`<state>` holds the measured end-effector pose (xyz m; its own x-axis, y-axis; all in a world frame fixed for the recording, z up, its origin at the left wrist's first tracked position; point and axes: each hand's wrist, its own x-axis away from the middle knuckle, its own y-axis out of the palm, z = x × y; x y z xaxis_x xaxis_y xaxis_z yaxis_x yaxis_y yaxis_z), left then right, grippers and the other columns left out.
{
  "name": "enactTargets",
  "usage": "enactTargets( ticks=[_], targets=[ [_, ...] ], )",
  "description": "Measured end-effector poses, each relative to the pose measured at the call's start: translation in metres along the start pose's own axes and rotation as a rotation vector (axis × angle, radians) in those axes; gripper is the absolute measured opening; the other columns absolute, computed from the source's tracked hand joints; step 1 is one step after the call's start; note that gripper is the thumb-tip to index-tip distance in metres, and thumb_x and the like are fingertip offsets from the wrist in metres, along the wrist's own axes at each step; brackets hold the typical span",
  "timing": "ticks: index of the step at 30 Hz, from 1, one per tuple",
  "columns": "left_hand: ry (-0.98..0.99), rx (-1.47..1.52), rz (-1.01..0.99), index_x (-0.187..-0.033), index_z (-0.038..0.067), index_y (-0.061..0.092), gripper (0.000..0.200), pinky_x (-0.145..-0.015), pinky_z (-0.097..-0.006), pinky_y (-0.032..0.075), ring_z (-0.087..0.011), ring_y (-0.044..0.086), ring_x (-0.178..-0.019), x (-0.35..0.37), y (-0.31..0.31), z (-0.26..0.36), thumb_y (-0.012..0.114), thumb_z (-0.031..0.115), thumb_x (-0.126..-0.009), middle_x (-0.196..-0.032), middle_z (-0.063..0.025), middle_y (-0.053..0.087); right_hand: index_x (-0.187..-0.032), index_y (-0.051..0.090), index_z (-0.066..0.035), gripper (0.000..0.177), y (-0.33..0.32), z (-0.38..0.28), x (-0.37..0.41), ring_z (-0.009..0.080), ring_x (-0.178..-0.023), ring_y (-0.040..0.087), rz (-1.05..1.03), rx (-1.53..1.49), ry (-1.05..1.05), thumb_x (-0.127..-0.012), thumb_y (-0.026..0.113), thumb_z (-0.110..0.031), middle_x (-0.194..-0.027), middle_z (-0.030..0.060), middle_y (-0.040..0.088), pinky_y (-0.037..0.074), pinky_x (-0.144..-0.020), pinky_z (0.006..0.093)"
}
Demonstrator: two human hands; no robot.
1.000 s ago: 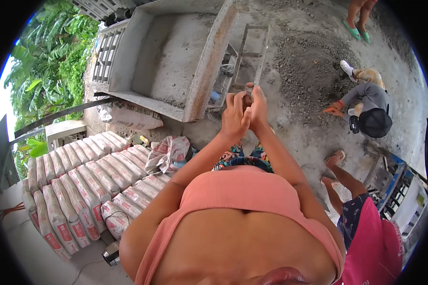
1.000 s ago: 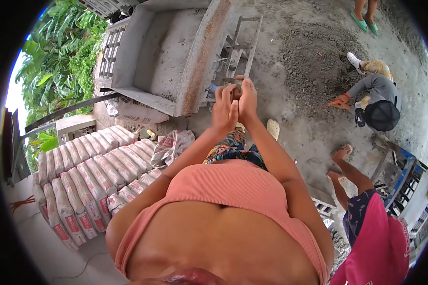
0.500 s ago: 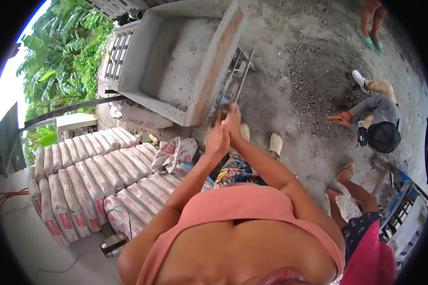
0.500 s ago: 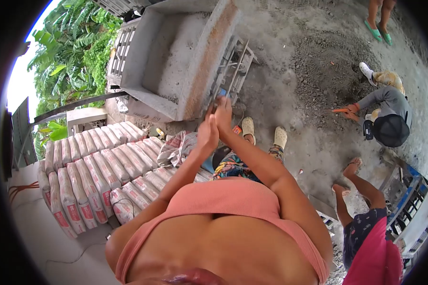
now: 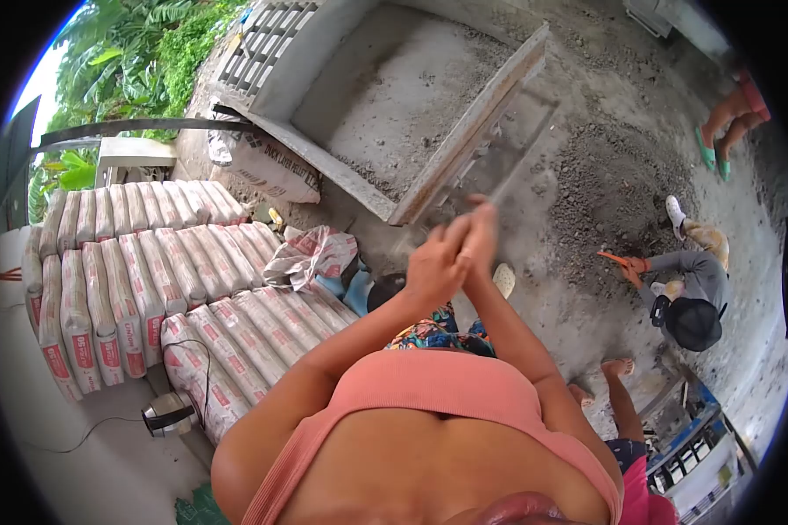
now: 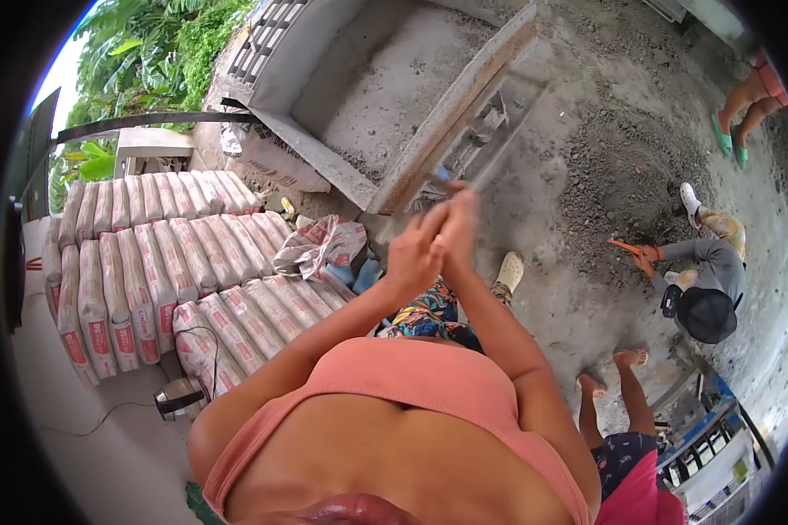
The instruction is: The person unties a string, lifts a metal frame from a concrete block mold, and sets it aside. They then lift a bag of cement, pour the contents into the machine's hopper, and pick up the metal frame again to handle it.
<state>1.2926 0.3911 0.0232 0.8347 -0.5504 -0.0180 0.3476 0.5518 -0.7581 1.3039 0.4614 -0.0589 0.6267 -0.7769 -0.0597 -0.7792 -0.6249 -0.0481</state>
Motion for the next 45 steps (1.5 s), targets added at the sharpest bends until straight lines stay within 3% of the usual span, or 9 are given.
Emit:
enactTargets(
  ticks=[4, 8, 13, 19, 21, 28, 35, 38, 45],
  targets=[
    [-0.078, -0.054, -0.066, -0.122, 0.018, 0.043, 0.045, -0.069, -0.0469, 0.046, -0.0396, 0.056, -0.080, 0.013, -0.014, 0.002, 0.049, 0.035, -0.081, -0.093, -0.0178, 0.051, -0.104, 0.047, -0.005, 0.031, 0.001, -0.019, 0.009, 0.0100, -0.068, 0.044, -0.170, -0.652, 0.691, -0.095, 0.032, -0.031, -0.073, -0.0009, 0.044, 0.038, -0.060, 0.0244],
    [0.011, 0.099, -0.315, -0.120, 0.015, 0.044, 0.047, -0.065, -0.0481, 0.047, -0.0412, 0.056, -0.075, -0.010, 0.005, 0.060, 0.051, 0.038, -0.080, -0.096, -0.0202, 0.049, -0.110, 0.044, -0.011, 0.031, -0.063, -0.060, -0.021, 0.0078, -0.061, 0.042, 0.053, -0.863, 0.691, -0.095, 0.035, -0.036, -0.066, -0.0024, 0.041, 0.040, -0.056, 0.0244],
    [0.628, 0.230, -0.323, -0.122, 0.017, 0.043, 0.050, -0.063, -0.0427, 0.047, -0.0337, 0.056, -0.067, -0.041, 0.012, 0.102, 0.051, 0.041, -0.079, -0.088, -0.0169, 0.048, -0.112, 0.041, -0.014, 0.032, -0.104, -0.113, -0.045, 0.0083, -0.056, 0.040, 0.103, -0.935, 0.501, -0.095, 0.034, -0.040, -0.063, -0.0029, 0.037, 0.038, -0.051, 0.0247],
    [-0.003, 0.078, -0.138, -0.129, 0.014, 0.040, 0.062, -0.064, -0.0389, 0.045, -0.0325, 0.055, -0.073, 0.028, -0.028, -0.004, 0.054, 0.041, -0.075, -0.089, -0.0165, 0.048, -0.115, 0.038, -0.017, 0.034, -0.016, -0.063, -0.002, 0.0088, -0.051, 0.037, 0.050, -0.529, 0.829, -0.094, 0.033, -0.044, -0.059, -0.0034, 0.033, 0.036, -0.045, 0.0250],
    [0.070, 0.122, -0.114, -0.130, 0.013, 0.038, 0.063, -0.067, -0.0401, 0.044, -0.0333, 0.054, -0.076, 0.026, -0.035, -0.003, 0.055, 0.040, -0.075, -0.090, -0.0169, 0.048, -0.115, 0.038, -0.019, 0.037, -0.013, -0.037, 0.006, 0.0080, -0.046, 0.032, -0.368, -1.093, 0.830, -0.093, 0.033, -0.048, -0.057, -0.0038, 0.032, 0.031, -0.040, 0.0235],
    [0.224, 0.349, -0.509, -0.128, 0.011, 0.037, 0.063, -0.076, -0.0419, 0.040, -0.0334, 0.051, -0.082, -0.004, 0.001, 0.018, 0.051, 0.046, -0.078, -0.093, -0.0169, 0.049, -0.112, 0.042, -0.022, 0.038, -0.087, -0.048, -0.018, 0.0168, -0.064, 0.046, -0.010, -0.629, 0.752, -0.093, 0.027, -0.051, -0.070, 0.0020, 0.042, 0.045, -0.061, 0.0373],
    [0.585, 0.190, -0.236, -0.115, 0.006, 0.048, 0.064, -0.077, -0.0368, 0.037, -0.0258, 0.048, -0.086, -0.025, -0.019, 0.047, 0.054, 0.054, -0.074, -0.092, -0.0148, 0.049, -0.109, 0.044, -0.014, 0.038, -0.076, -0.078, -0.005, 0.0133, -0.062, 0.042, -0.021, -0.576, 0.646, -0.095, 0.029, -0.047, -0.068, 0.0006, 0.042, 0.038, -0.057, 0.0295],
    [0.068, -0.193, -0.498, -0.117, 0.004, 0.047, 0.069, -0.072, -0.0374, 0.039, -0.0262, 0.052, -0.069, -0.022, -0.065, 0.029, 0.051, 0.058, -0.075, -0.093, -0.0164, 0.050, -0.110, 0.042, -0.016, 0.035, -0.044, -0.008, 0.015, 0.0157, -0.064, 0.044, -0.170, -0.441, 0.747, -0.095, 0.028, -0.045, -0.071, 0.0029, 0.044, 0.041, -0.060, 0.0331],
    [0.072, 0.117, -0.594, -0.128, 0.006, 0.035, 0.069, -0.073, -0.0403, 0.042, -0.0330, 0.056, -0.082, 0.012, -0.046, 0.003, 0.044, 0.056, -0.082, -0.101, -0.0212, 0.049, -0.110, 0.040, -0.010, 0.038, -0.028, -0.074, 0.012, 0.0131, -0.065, 0.044, -0.133, -0.748, 0.910, -0.096, 0.028, -0.043, -0.071, 0.0027, 0.046, 0.040, -0.059, 0.0284]
  ],
)
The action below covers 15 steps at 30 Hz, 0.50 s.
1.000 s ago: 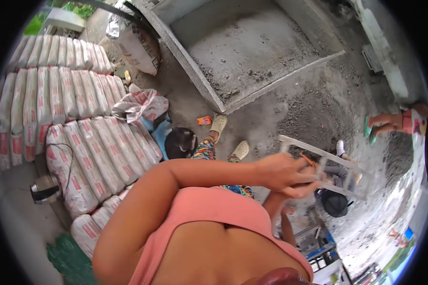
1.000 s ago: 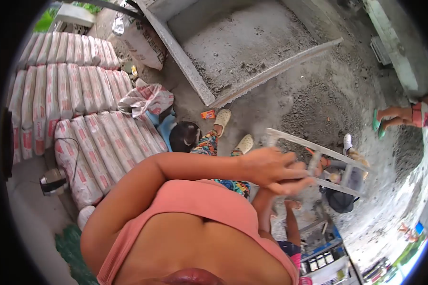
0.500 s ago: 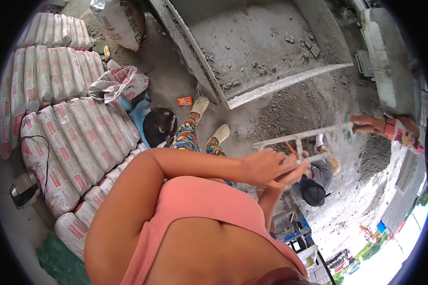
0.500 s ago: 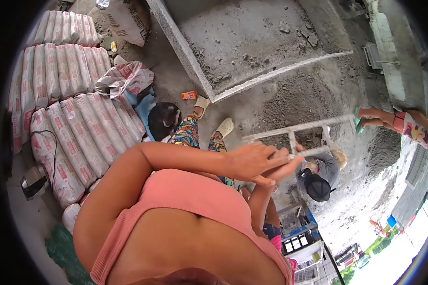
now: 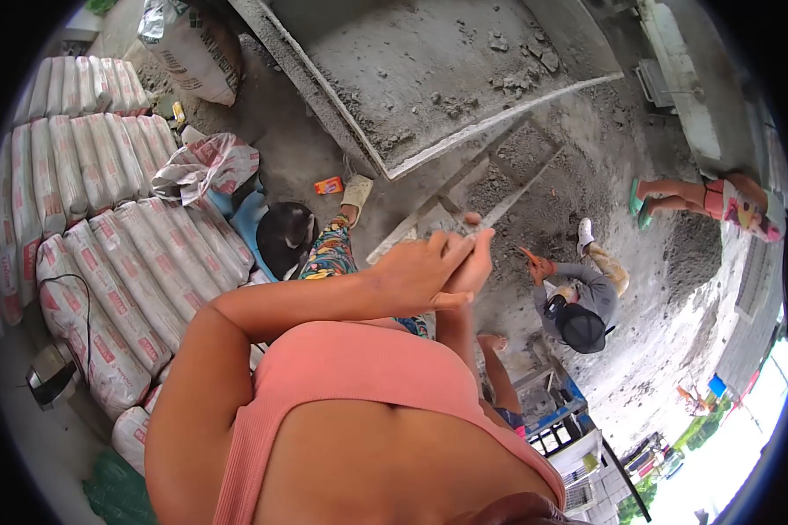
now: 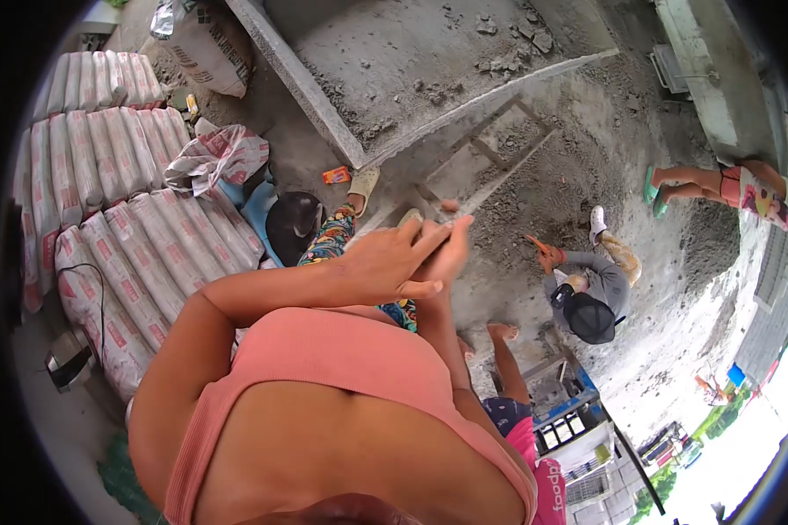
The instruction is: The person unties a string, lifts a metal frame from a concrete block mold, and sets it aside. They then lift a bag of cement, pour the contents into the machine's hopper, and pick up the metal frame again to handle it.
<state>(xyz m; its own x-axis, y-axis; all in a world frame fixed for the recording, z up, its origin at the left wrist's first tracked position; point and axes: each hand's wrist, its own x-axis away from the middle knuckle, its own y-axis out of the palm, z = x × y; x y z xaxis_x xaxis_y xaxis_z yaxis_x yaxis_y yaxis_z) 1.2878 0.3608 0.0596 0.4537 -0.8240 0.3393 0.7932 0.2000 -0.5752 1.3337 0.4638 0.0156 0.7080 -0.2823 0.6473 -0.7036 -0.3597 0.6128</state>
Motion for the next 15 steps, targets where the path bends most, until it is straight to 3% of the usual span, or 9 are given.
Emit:
enactTargets(
  ticks=[2, 4, 6, 8, 10, 11, 12, 13, 15],
  targets=[
    [0.068, 0.073, 0.027, -0.129, 0.006, 0.034, 0.068, -0.076, -0.0411, 0.042, -0.0336, 0.055, -0.084, -0.010, 0.005, 0.006, 0.043, 0.055, -0.083, -0.101, -0.0212, 0.048, -0.109, 0.041, -0.012, 0.037, -0.003, -0.017, 0.011, 0.0139, -0.066, 0.045, 0.014, 0.005, -0.104, -0.095, 0.028, -0.044, -0.070, 0.0023, 0.046, 0.041, -0.058, 0.0302],
    [0.365, -0.059, 0.064, -0.126, 0.006, 0.036, 0.063, -0.077, -0.0414, 0.041, -0.0330, 0.054, -0.088, -0.021, 0.005, 0.015, 0.043, 0.053, -0.083, -0.101, -0.0200, 0.048, -0.105, 0.043, -0.012, 0.038, 0.016, -0.037, 0.028, 0.0153, -0.068, 0.047, 0.270, -0.028, -0.289, -0.095, 0.029, -0.046, -0.070, 0.0024, 0.047, 0.043, -0.061, 0.0336],
    [0.411, -0.068, 0.103, -0.123, 0.007, 0.038, 0.061, -0.079, -0.0416, 0.040, -0.0324, 0.054, -0.086, -0.021, -0.001, 0.027, 0.046, 0.053, -0.082, -0.099, -0.0191, 0.049, -0.104, 0.044, -0.014, 0.038, 0.001, -0.046, 0.040, 0.0165, -0.073, 0.048, -0.241, -0.232, -0.323, -0.094, 0.029, -0.047, -0.075, 0.0038, 0.048, 0.043, -0.066, 0.0369],
    [0.448, -0.085, 0.140, -0.119, 0.006, 0.042, 0.061, -0.078, -0.0417, 0.040, -0.0309, 0.054, -0.084, -0.019, -0.012, 0.036, 0.048, 0.054, -0.081, -0.096, -0.0175, 0.051, -0.102, 0.045, -0.015, 0.036, -0.012, -0.027, 0.030, 0.0158, -0.077, 0.049, -0.222, -0.143, -0.305, -0.095, 0.029, -0.045, -0.079, 0.0057, 0.049, 0.043, -0.069, 0.0373],
    [0.004, -0.270, -0.116, -0.112, 0.004, 0.047, 0.062, -0.069, -0.0390, 0.043, -0.0286, 0.058, -0.078, -0.001, -0.042, 0.047, 0.047, 0.057, -0.080, -0.086, -0.0170, 0.053, -0.103, 0.044, -0.015, 0.035, -0.045, 0.017, 0.005, 0.0149, -0.080, 0.048, 0.179, 0.830, -0.626, -0.095, 0.029, -0.046, -0.082, 0.0078, 0.050, 0.042, -0.070, 0.0338],
    [-0.261, -0.303, -0.278, -0.109, 0.004, 0.048, 0.060, -0.062, -0.0374, 0.044, -0.0270, 0.059, -0.074, 0.007, -0.056, 0.048, 0.046, 0.057, -0.081, -0.077, -0.0147, 0.054, -0.104, 0.043, -0.014, 0.036, -0.020, 0.035, 0.014, 0.0146, -0.076, 0.048, 0.023, 0.351, -0.233, -0.095, 0.030, -0.046, -0.078, 0.0073, 0.050, 0.042, -0.067, 0.0319],
    [-0.180, -0.242, -0.268, -0.113, 0.005, 0.047, 0.062, -0.062, -0.0389, 0.044, -0.0287, 0.059, -0.073, 0.021, -0.056, 0.032, 0.044, 0.058, -0.081, -0.078, -0.0157, 0.054, -0.104, 0.042, -0.014, 0.036, 0.001, 0.046, 0.025, 0.0143, -0.072, 0.049, -0.132, -0.136, 0.152, -0.095, 0.030, -0.047, -0.074, 0.0068, 0.051, 0.042, -0.064, 0.0299],
    [-0.100, -0.184, -0.256, -0.117, 0.005, 0.045, 0.064, -0.062, -0.0404, 0.045, -0.0303, 0.060, -0.072, 0.032, -0.052, 0.016, 0.043, 0.059, -0.081, -0.079, -0.0167, 0.055, -0.104, 0.042, -0.014, 0.036, -0.008, 0.043, 0.025, 0.0143, -0.072, 0.049, -0.132, -0.155, 0.137, -0.095, 0.030, -0.047, -0.074, 0.0068, 0.051, 0.042, -0.064, 0.0299],
    [-0.059, -0.103, -0.140, -0.120, 0.006, 0.042, 0.064, -0.064, -0.0421, 0.045, -0.0325, 0.059, -0.074, 0.039, -0.028, 0.001, 0.042, 0.057, -0.082, -0.082, -0.0177, 0.055, -0.106, 0.040, -0.013, 0.038, -0.034, 0.037, 0.018, 0.0129, -0.062, 0.049, -0.457, -0.366, 0.317, -0.094, 0.031, -0.048, -0.067, 0.0035, 0.049, 0.042, -0.055, 0.0268]
  ],
)
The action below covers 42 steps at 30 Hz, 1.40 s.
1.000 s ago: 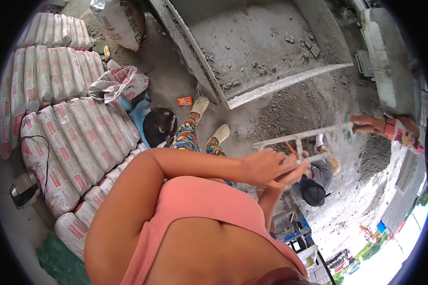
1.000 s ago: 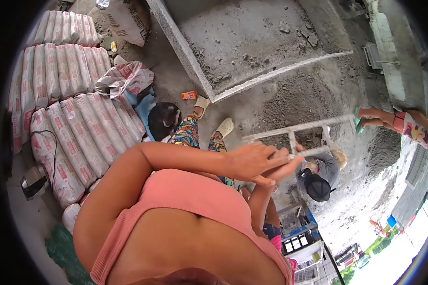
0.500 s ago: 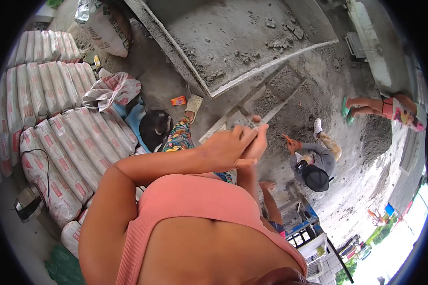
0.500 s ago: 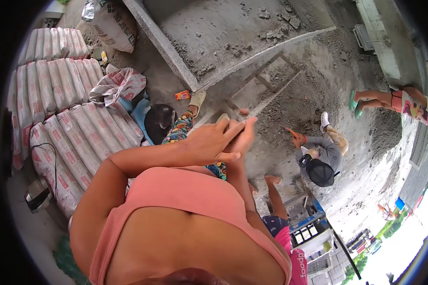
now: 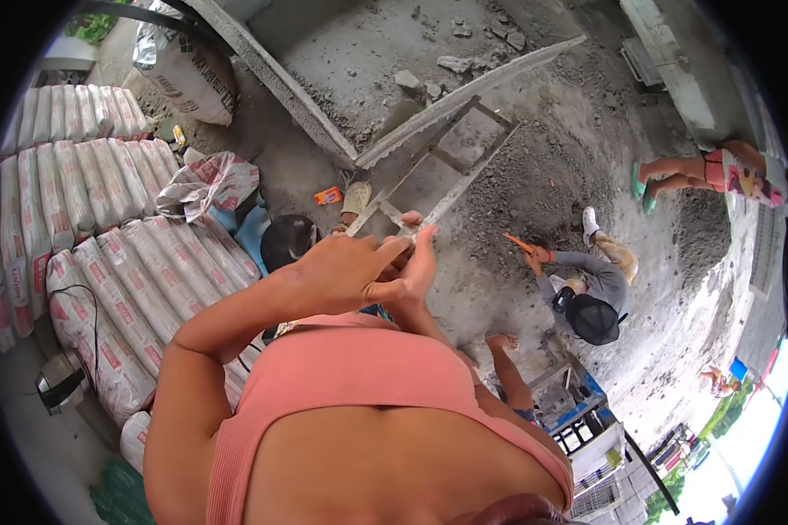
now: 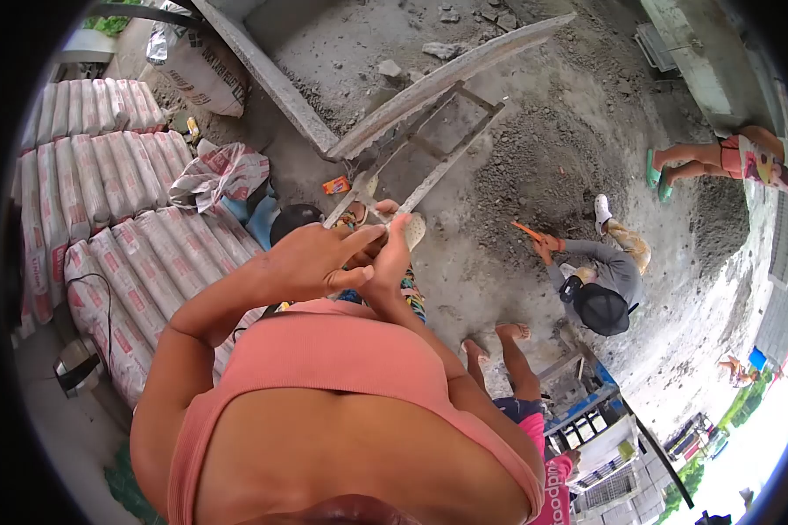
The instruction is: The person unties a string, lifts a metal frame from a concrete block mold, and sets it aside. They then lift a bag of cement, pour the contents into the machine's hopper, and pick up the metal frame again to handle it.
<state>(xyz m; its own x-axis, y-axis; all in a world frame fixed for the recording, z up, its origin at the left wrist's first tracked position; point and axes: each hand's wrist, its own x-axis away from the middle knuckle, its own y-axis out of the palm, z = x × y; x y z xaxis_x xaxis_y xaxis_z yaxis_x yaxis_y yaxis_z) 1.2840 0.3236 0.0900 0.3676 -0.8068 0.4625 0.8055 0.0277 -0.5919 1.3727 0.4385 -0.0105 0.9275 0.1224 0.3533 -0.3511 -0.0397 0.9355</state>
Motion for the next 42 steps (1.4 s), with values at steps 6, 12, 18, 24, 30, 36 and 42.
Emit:
enactTargets(
  ticks=[6, 12, 18, 24, 30, 36, 42],
  targets=[
    [0.083, 0.190, 0.102, -0.132, 0.008, 0.029, 0.064, -0.077, -0.0452, 0.044, -0.0371, 0.055, -0.088, -0.039, 0.036, 0.026, 0.044, 0.046, -0.082, -0.104, -0.0202, 0.049, -0.106, 0.046, -0.014, 0.037, 0.050, -0.032, 0.008, 0.0085, -0.054, 0.046, 0.674, 0.335, -0.382, -0.095, 0.031, -0.046, -0.063, -0.0017, 0.046, 0.039, -0.048, 0.0227],
    [0.444, 0.161, 0.421, -0.125, 0.011, 0.041, 0.062, -0.074, -0.0445, 0.043, -0.0355, 0.054, -0.084, -0.060, 0.036, 0.069, 0.054, 0.043, -0.073, -0.105, -0.0184, 0.050, -0.103, 0.044, -0.020, 0.039, 0.045, -0.065, 0.033, 0.0119, -0.067, 0.047, 0.135, 0.271, -0.637, -0.092, 0.029, -0.054, -0.071, -0.0025, 0.043, 0.044, -0.058, 0.0323],
    [-0.098, -0.027, 0.782, -0.091, 0.009, 0.063, 0.027, -0.085, -0.0408, 0.038, -0.0258, 0.056, -0.080, 0.022, 0.060, 0.020, 0.055, 0.030, -0.076, -0.081, -0.0096, 0.057, -0.103, 0.046, -0.021, 0.036, 0.033, 0.026, 0.004, 0.0119, -0.066, 0.052, 0.413, 0.151, -0.051, -0.093, 0.028, -0.051, -0.082, 0.0002, 0.052, 0.044, -0.054, 0.0243],
    [-0.005, -0.097, 0.710, -0.091, 0.008, 0.061, 0.031, -0.086, -0.0405, 0.035, -0.0259, 0.056, -0.080, -0.005, 0.075, 0.034, 0.052, 0.035, -0.079, -0.082, -0.0109, 0.058, -0.105, 0.042, -0.018, 0.037, 0.009, -0.014, 0.022, 0.0164, -0.076, 0.055, 0.333, 0.235, -0.016, -0.094, 0.026, -0.049, -0.087, 0.0057, 0.053, 0.047, -0.061, 0.0273],
    [0.068, 0.068, 0.372, -0.108, 0.008, 0.054, 0.036, -0.081, -0.0409, 0.037, -0.0282, 0.055, -0.082, -0.035, 0.073, 0.050, 0.046, 0.031, -0.082, -0.081, -0.0120, 0.057, -0.099, 0.044, -0.015, 0.035, -0.002, -0.063, 0.040, 0.0126, -0.060, 0.049, 0.213, 0.269, -0.208, -0.093, 0.030, -0.047, -0.070, 0.0026, 0.046, 0.044, -0.051, 0.0277],
    [0.445, 0.237, 0.230, -0.131, 0.008, 0.035, 0.056, -0.093, -0.0457, 0.033, -0.0349, 0.046, -0.110, -0.053, 0.069, 0.052, 0.045, 0.038, -0.085, -0.127, -0.0219, 0.040, -0.097, 0.044, -0.013, 0.035, 0.036, -0.079, 0.047, 0.0090, -0.043, 0.036, 0.590, 0.564, -0.654, -0.094, 0.033, -0.046, -0.057, -0.0011, 0.038, 0.029, -0.037, 0.0222],
    [0.661, 0.321, 0.170, -0.132, 0.005, 0.033, 0.062, -0.097, -0.0449, 0.032, -0.0403, 0.039, -0.117, -0.060, 0.045, 0.038, 0.047, 0.041, -0.083, -0.131, -0.0260, 0.035, -0.099, 0.045, -0.014, 0.037, 0.061, -0.076, 0.050, 0.0059, -0.046, 0.034, 0.689, 0.671, -0.898, -0.094, 0.030, -0.048, -0.063, 0.0010, 0.045, 0.027, -0.041, 0.0185]
  ],
)
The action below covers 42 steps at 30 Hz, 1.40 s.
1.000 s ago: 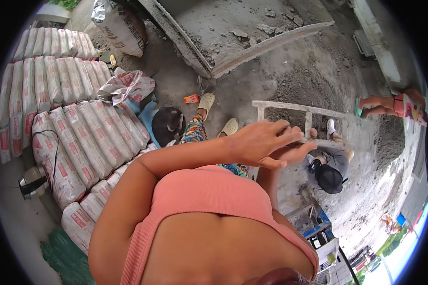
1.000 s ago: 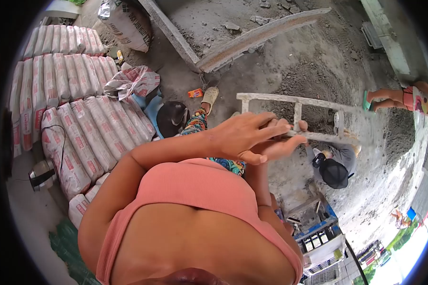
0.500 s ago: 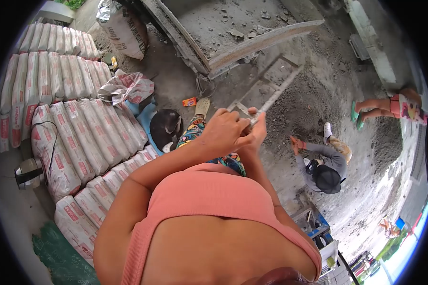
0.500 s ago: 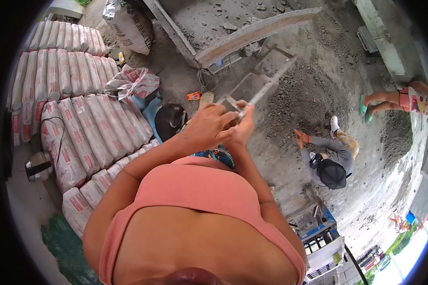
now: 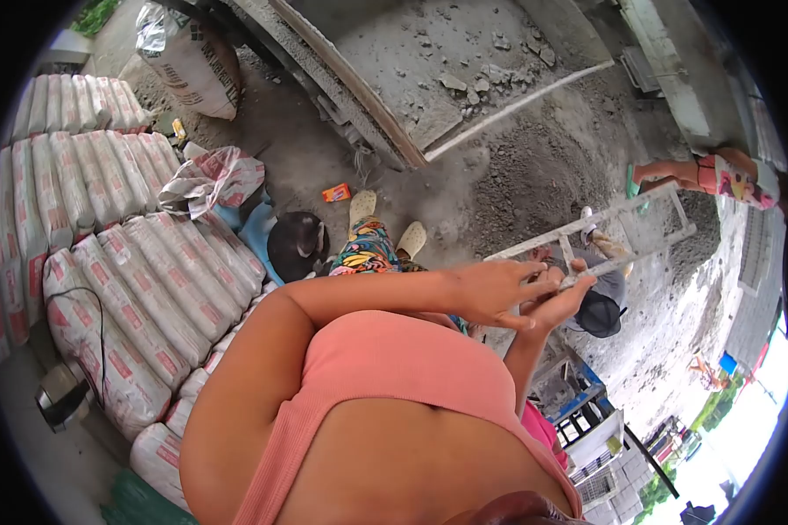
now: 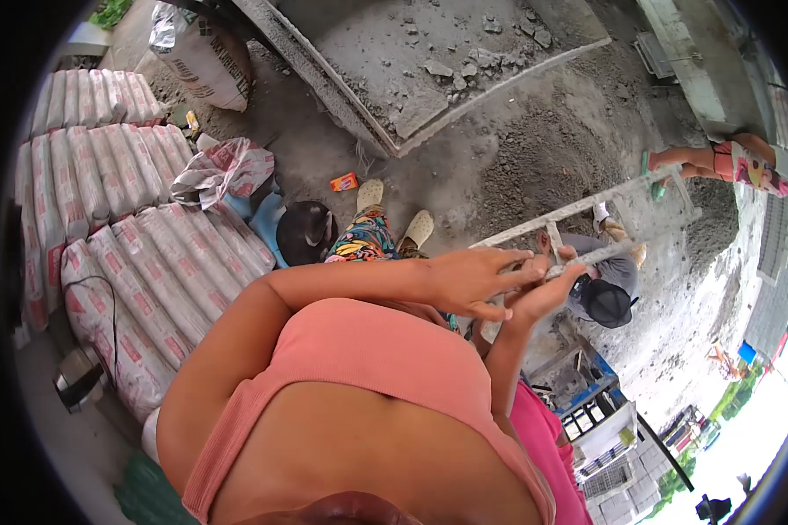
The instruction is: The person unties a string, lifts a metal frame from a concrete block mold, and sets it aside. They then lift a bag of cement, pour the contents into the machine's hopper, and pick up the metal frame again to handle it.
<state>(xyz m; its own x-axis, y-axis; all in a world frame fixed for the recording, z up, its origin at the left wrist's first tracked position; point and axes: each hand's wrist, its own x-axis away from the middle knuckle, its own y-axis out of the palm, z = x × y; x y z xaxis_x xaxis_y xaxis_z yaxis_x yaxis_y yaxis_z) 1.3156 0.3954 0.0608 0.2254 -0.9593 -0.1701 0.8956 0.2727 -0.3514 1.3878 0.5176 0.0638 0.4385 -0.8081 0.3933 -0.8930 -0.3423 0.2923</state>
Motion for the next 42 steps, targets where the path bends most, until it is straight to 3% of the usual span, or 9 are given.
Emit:
enactTargets(
  ticks=[5, 7, 10, 16, 20, 23, 24, 29, 42],
  targets=[
    [0.087, 0.049, -0.151, -0.125, 0.007, 0.040, 0.058, -0.089, -0.0408, 0.039, -0.0388, 0.045, -0.108, -0.015, -0.041, 0.009, 0.050, 0.042, -0.081, -0.124, -0.0262, 0.039, -0.105, 0.048, -0.014, 0.038, 0.066, -0.014, 0.042, 0.0244, -0.087, 0.054, 0.045, -0.183, -0.032, -0.095, 0.029, -0.045, -0.107, 0.0176, 0.054, 0.045, -0.074, 0.0351],
    [0.119, 0.077, -0.139, -0.121, 0.004, 0.043, 0.058, -0.091, -0.0418, 0.036, -0.0386, 0.043, -0.110, -0.010, -0.044, 0.002, 0.050, 0.045, -0.080, -0.124, -0.0246, 0.039, -0.110, 0.048, -0.013, 0.042, 0.041, -0.004, 0.030, 0.0245, -0.101, 0.050, -0.602, -0.351, 0.042, -0.094, 0.028, -0.047, -0.111, 0.0138, 0.053, 0.040, -0.087, 0.0380],
    [0.124, -0.390, 0.187, -0.111, -0.003, 0.051, 0.065, -0.098, -0.0465, 0.027, -0.0392, 0.036, -0.117, 0.012, -0.057, -0.001, 0.048, 0.054, -0.079, -0.124, -0.0227, 0.040, -0.115, 0.046, -0.010, 0.040, 0.037, 0.046, 0.023, 0.0235, -0.105, 0.047, -0.390, -0.285, 0.003, -0.095, 0.029, -0.040, -0.115, 0.0122, 0.051, 0.036, -0.091, 0.0368],
    [-0.116, -0.587, 0.117, -0.112, -0.004, 0.053, 0.068, -0.096, -0.0464, 0.030, -0.0388, 0.041, -0.114, 0.048, -0.088, -0.015, 0.044, 0.056, -0.080, -0.116, -0.0221, 0.046, -0.124, 0.041, -0.004, 0.037, 0.007, 0.124, 0.000, 0.0216, -0.114, 0.041, -0.443, -0.004, 0.102, -0.097, 0.031, -0.028, -0.123, 0.0089, 0.046, 0.029, -0.101, 0.0343],
    [-0.053, -0.497, -0.052, -0.114, -0.003, 0.050, 0.067, -0.096, -0.0462, 0.031, -0.0391, 0.041, -0.115, 0.048, -0.086, -0.014, 0.040, 0.055, -0.083, -0.115, -0.0218, 0.048, -0.102, 0.050, -0.011, 0.052, 0.088, 0.053, 0.045, 0.0198, -0.090, 0.053, 0.088, 0.059, 0.244, -0.090, 0.027, -0.056, -0.098, 0.0064, 0.057, 0.044, -0.080, 0.0360],
    [0.090, -0.328, 0.026, -0.115, -0.003, 0.048, 0.067, -0.097, -0.0458, 0.031, -0.0387, 0.041, -0.114, 0.051, -0.074, -0.009, 0.039, 0.055, -0.083, -0.118, -0.0224, 0.046, -0.096, 0.050, -0.013, 0.043, 0.072, 0.035, 0.041, 0.0181, -0.081, 0.053, 0.078, -0.048, 0.176, -0.093, 0.026, -0.049, -0.087, 0.0054, 0.054, 0.045, -0.074, 0.0371],
    [0.121, -0.282, -0.010, -0.119, -0.002, 0.046, 0.066, -0.098, -0.0455, 0.030, -0.0383, 0.041, -0.115, 0.051, -0.077, -0.007, 0.040, 0.054, -0.084, -0.121, -0.0229, 0.044, -0.096, 0.047, -0.013, 0.038, 0.026, 0.045, 0.016, 0.0188, -0.072, 0.052, -0.673, -0.379, 0.162, -0.095, 0.024, -0.043, -0.079, 0.0054, 0.050, 0.046, -0.070, 0.0405],
    [0.239, -0.322, 0.166, -0.118, -0.001, 0.048, 0.062, -0.100, -0.0430, 0.028, -0.0361, 0.038, -0.117, 0.043, -0.090, 0.004, 0.045, 0.050, -0.083, -0.124, -0.0228, 0.043, -0.097, 0.047, -0.013, 0.038, 0.043, 0.051, 0.029, 0.0197, -0.071, 0.052, -0.177, -0.229, 0.154, -0.095, 0.023, -0.043, -0.079, 0.0057, 0.051, 0.046, -0.069, 0.0411],
    [0.206, -0.227, -0.055, -0.107, -0.001, 0.051, 0.052, -0.091, -0.0409, 0.035, -0.0325, 0.043, -0.109, 0.054, -0.080, -0.001, 0.049, 0.044, -0.082, -0.112, -0.0171, 0.047, -0.102, 0.045, -0.014, 0.035, 0.026, 0.053, 0.034, 0.0226, -0.080, 0.055, -0.146, -0.087, 0.177, -0.095, 0.024, -0.040, -0.089, 0.0084, 0.055, 0.047, -0.072, 0.0413]
  ],
)
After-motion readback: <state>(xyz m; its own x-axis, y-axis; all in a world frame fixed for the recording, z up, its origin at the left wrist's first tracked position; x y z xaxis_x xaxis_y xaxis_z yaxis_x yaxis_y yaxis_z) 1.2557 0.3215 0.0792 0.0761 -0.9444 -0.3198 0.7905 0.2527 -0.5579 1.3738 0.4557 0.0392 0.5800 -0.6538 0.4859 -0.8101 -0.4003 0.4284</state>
